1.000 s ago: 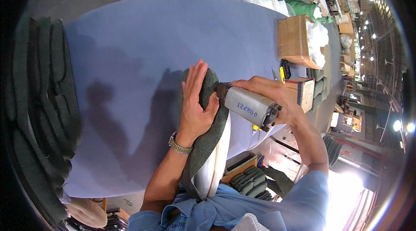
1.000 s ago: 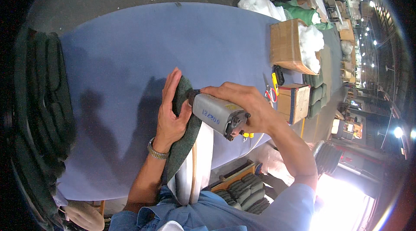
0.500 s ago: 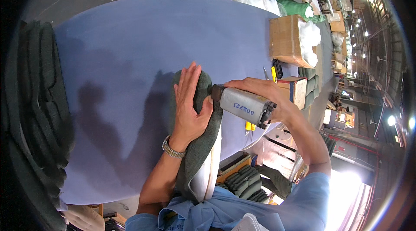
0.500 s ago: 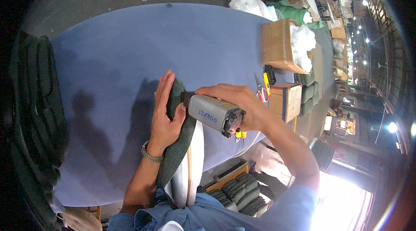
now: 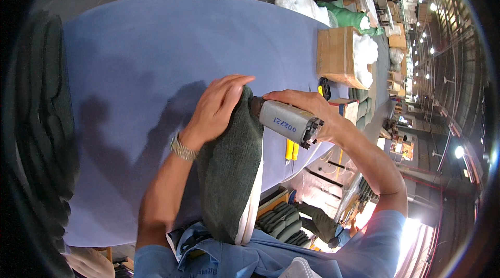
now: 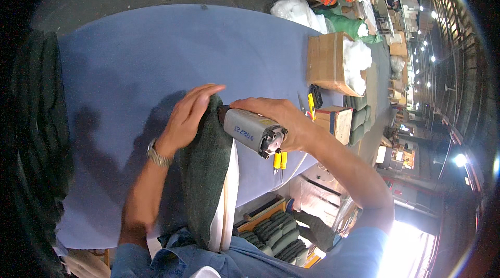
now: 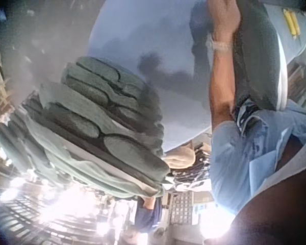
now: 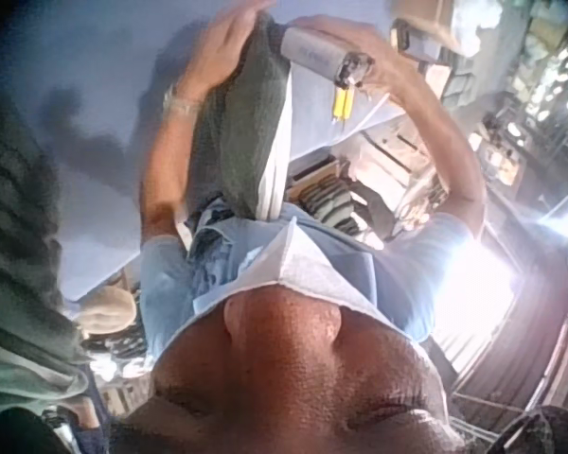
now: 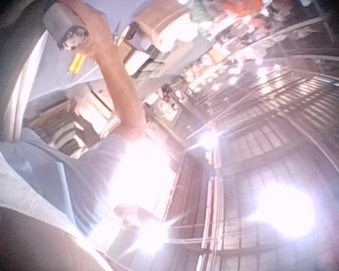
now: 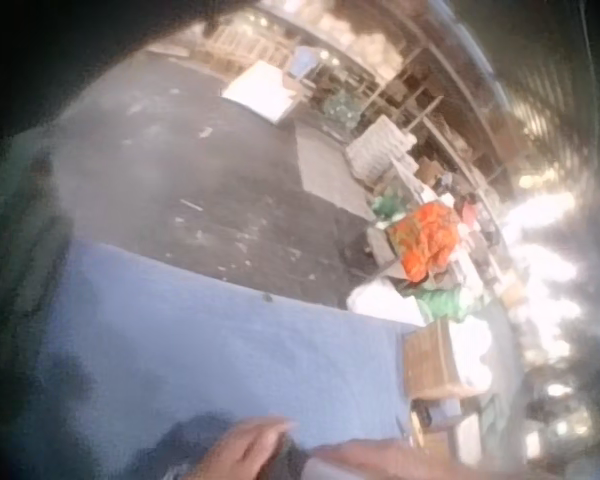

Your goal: The person assembles cushion covers by wrapping green fabric around white foam inserts. They use a staple gun to secure the fabric edges and a utility knife to trim excess material. The finished cushions are stacked on the table.

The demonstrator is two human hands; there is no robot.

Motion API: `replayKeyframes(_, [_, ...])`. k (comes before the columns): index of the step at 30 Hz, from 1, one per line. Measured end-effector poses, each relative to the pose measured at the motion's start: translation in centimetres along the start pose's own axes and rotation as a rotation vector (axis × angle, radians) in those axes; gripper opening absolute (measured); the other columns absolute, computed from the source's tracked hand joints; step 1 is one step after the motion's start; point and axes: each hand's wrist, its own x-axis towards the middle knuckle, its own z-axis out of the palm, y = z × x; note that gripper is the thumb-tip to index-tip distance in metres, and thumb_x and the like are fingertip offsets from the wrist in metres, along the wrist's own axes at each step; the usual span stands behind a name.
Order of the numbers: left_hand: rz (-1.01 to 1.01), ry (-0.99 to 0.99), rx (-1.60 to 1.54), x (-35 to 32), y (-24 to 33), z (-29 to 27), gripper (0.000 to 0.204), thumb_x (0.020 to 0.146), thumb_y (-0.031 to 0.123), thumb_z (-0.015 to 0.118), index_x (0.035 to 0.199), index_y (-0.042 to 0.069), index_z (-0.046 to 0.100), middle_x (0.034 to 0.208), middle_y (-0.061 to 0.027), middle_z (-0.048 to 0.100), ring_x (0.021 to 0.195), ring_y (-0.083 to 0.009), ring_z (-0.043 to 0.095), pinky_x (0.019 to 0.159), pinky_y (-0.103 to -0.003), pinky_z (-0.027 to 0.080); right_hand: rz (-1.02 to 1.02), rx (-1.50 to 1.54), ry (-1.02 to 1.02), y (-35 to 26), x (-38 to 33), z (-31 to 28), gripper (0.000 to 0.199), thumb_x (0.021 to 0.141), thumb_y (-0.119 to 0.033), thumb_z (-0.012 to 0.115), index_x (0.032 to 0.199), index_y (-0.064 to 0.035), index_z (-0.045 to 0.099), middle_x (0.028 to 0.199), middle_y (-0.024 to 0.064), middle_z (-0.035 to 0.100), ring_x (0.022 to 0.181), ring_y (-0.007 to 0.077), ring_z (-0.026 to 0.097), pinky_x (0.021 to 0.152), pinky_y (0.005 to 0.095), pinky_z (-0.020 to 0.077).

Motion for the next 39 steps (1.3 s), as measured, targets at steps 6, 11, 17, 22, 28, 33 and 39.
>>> replayKeyframes(6, [-0.222, -0.262, 0.117, 4.8, -2.8, -0.8, 0.062, 0.104, 0.047, 0.042, 0.084, -0.002, 0.076, 0.071, -0.0258, 0.067, 0.071, -0.0402, 0.067, 0.077, -0.048, 0.052, 0.108, -0.015, 0.003, -0.8, 0.5, 0.6, 0.085, 0.063, -0.018, 0.085, 0.142, -0.0100, 0.055, 0.132, 0.0144, 0.067, 0.114, 0.0376, 0.067, 0.100, 0.0422, 0.0541])
replayKeyframes(11, [-0.269, -0.207, 0.093, 4.8, -3.4, -0.5, 0.062, 0.102, 0.047, 0.043, 0.081, -0.004, 0.072, 0.069, -0.0273, 0.063, 0.067, -0.0406, 0.065, 0.070, -0.050, 0.050, 0.048, -0.147, 0.039, -0.9, 0.7, 1.3, 0.090, 0.062, -0.019, 0.086, 0.145, -0.0115, 0.052, 0.126, 0.0139, 0.067, 0.110, 0.0387, 0.067, 0.096, 0.0447, 0.0561])
replayKeyframes(17, [-0.274, -0.118, -0.004, 4.0, -4.0, -0.6, 0.063, 0.101, 0.047, 0.045, 0.071, -0.005, 0.063, 0.058, -0.0207, 0.054, 0.055, -0.0320, 0.054, 0.061, -0.048, 0.045, 0.022, -0.207, 0.120, -1.8, 0.5, 2.5, 0.092, 0.063, -0.022, 0.086, 0.147, -0.0108, 0.051, 0.112, 0.0136, 0.067, 0.103, 0.0353, 0.067, 0.089, 0.0453, 0.0579])
replayKeyframes(22, [-0.201, -0.085, -0.024, 4.1, -4.3, -0.2, 0.066, 0.100, 0.049, 0.051, 0.060, -0.003, 0.051, 0.050, -0.0114, 0.039, 0.050, -0.0217, 0.038, 0.053, -0.045, 0.035, 0.066, -0.210, 0.092, -1.7, -0.1, 2.7, 0.088, 0.066, -0.021, 0.083, 0.147, -0.0088, 0.051, 0.112, 0.0144, 0.067, 0.101, 0.0351, 0.067, 0.087, 0.0446, 0.0576])
replayKeyframes(28, [-0.237, -0.247, 0.036, 4.0, -2.3, -1.6, 0.061, 0.098, 0.047, 0.059, 0.057, 0.004, 0.044, 0.054, -0.0036, 0.029, 0.054, -0.0124, 0.031, 0.051, -0.039, 0.028, 0.055, -0.142, 0.148, -2.3, -0.5, 2.6, 0.081, 0.071, -0.014, 0.078, 0.147, -0.0077, 0.052, 0.112, 0.0142, 0.068, 0.101, 0.0329, 0.067, 0.089, 0.0402, 0.0568])
replayKeyframes(33, [-0.152, -0.222, -0.006, 3.9, -3.6, -1.5, 0.055, 0.097, 0.042, 0.058, 0.062, 0.000, 0.047, 0.056, -0.0017, 0.035, 0.056, -0.0104, 0.035, 0.052, -0.036, 0.032, 0.109, -0.115, 0.127, -3.2, -0.6, 1.7, 0.079, 0.071, -0.012, 0.078, 0.146, -0.0065, 0.054, 0.110, 0.0143, 0.069, 0.099, 0.0318, 0.068, 0.089, 0.0380, 0.0562])
replayKeyframes(39, [-0.146, -0.199, -0.055, 3.9, -3.3, -1.3, 0.043, 0.090, 0.032, 0.055, 0.065, 0.003, 0.035, 0.061, -0.0029, 0.025, 0.055, -0.0121, 0.029, 0.051, -0.039, 0.028, 0.075, -0.092, 0.125, -2.8, -0.8, 1.0, 0.078, 0.070, -0.011, 0.078, 0.145, -0.0071, 0.056, 0.106, 0.0140, 0.070, 0.097, 0.0313, 0.068, 0.087, 0.0393, 0.0558])
